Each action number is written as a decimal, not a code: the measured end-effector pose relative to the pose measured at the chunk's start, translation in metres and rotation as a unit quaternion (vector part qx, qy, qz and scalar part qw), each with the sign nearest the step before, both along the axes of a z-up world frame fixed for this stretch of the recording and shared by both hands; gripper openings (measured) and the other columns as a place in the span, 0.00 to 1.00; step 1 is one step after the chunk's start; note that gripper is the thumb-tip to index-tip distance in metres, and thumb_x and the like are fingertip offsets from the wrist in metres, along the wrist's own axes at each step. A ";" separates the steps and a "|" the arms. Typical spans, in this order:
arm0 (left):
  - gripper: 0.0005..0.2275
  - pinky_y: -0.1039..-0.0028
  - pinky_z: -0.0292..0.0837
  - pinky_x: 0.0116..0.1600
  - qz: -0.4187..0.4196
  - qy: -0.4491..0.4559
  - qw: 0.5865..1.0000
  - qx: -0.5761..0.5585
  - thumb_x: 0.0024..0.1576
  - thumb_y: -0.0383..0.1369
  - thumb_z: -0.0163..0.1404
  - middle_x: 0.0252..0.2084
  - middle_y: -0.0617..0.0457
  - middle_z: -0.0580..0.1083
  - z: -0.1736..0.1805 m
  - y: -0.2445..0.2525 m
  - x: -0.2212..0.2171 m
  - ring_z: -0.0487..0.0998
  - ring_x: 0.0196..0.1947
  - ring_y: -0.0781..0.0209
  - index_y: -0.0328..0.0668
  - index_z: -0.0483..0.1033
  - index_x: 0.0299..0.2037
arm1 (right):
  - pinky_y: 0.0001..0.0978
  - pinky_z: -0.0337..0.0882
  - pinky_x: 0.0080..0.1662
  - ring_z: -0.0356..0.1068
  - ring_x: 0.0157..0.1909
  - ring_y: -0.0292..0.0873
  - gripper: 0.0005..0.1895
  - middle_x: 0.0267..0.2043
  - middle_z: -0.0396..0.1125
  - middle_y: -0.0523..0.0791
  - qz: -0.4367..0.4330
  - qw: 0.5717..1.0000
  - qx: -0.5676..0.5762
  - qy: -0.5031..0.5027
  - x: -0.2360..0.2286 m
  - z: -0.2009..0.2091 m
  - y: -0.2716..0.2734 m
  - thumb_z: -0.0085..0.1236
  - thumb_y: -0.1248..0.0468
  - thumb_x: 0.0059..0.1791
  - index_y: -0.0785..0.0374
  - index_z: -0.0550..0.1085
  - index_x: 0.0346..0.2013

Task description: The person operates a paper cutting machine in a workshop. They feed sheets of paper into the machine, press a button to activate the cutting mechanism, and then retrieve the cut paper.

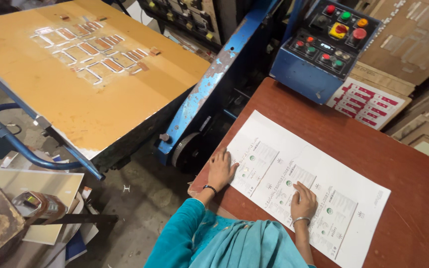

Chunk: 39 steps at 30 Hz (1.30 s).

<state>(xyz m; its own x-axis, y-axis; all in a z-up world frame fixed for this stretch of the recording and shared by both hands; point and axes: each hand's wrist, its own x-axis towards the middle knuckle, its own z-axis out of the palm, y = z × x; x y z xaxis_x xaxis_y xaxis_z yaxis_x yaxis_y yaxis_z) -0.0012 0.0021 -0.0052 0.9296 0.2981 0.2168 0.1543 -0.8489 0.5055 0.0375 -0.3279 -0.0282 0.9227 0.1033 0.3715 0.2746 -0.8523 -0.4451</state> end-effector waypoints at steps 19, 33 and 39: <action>0.30 0.48 0.48 0.71 0.008 -0.047 0.994 -0.096 0.58 0.43 0.56 0.69 0.32 0.58 -0.012 0.005 -0.005 0.57 0.69 0.35 0.26 0.61 0.62 | 0.37 0.72 0.58 0.72 0.58 0.39 0.16 0.58 0.74 0.34 -0.016 0.999 0.001 -0.044 -0.008 0.035 0.027 0.51 0.71 0.51 0.49 0.80 0.46; 0.33 0.50 0.50 0.67 -0.020 -0.017 0.997 -0.079 0.56 0.44 0.57 0.70 0.31 0.56 -0.001 0.010 0.001 0.58 0.66 0.37 0.24 0.60 0.63 | 0.34 0.67 0.60 0.70 0.61 0.39 0.16 0.57 0.74 0.29 -0.084 0.996 -0.037 0.004 0.001 0.030 0.033 0.51 0.69 0.51 0.44 0.81 0.44; 0.33 0.51 0.50 0.67 -0.021 -0.016 0.997 -0.077 0.56 0.45 0.58 0.70 0.32 0.56 0.000 0.010 -0.001 0.58 0.66 0.37 0.24 0.61 0.63 | 0.35 0.67 0.60 0.70 0.59 0.38 0.17 0.57 0.73 0.29 -0.076 0.997 -0.030 0.001 0.000 0.027 0.032 0.50 0.69 0.51 0.45 0.81 0.45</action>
<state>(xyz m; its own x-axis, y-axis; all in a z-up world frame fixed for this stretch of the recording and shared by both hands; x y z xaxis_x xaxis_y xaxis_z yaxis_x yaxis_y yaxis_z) -0.0027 0.0126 -0.0048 0.9352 0.2910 0.2017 0.1017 -0.7663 0.6343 0.0380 -0.2959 -0.0016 0.9303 -0.0158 0.3665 0.1392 -0.9092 -0.3924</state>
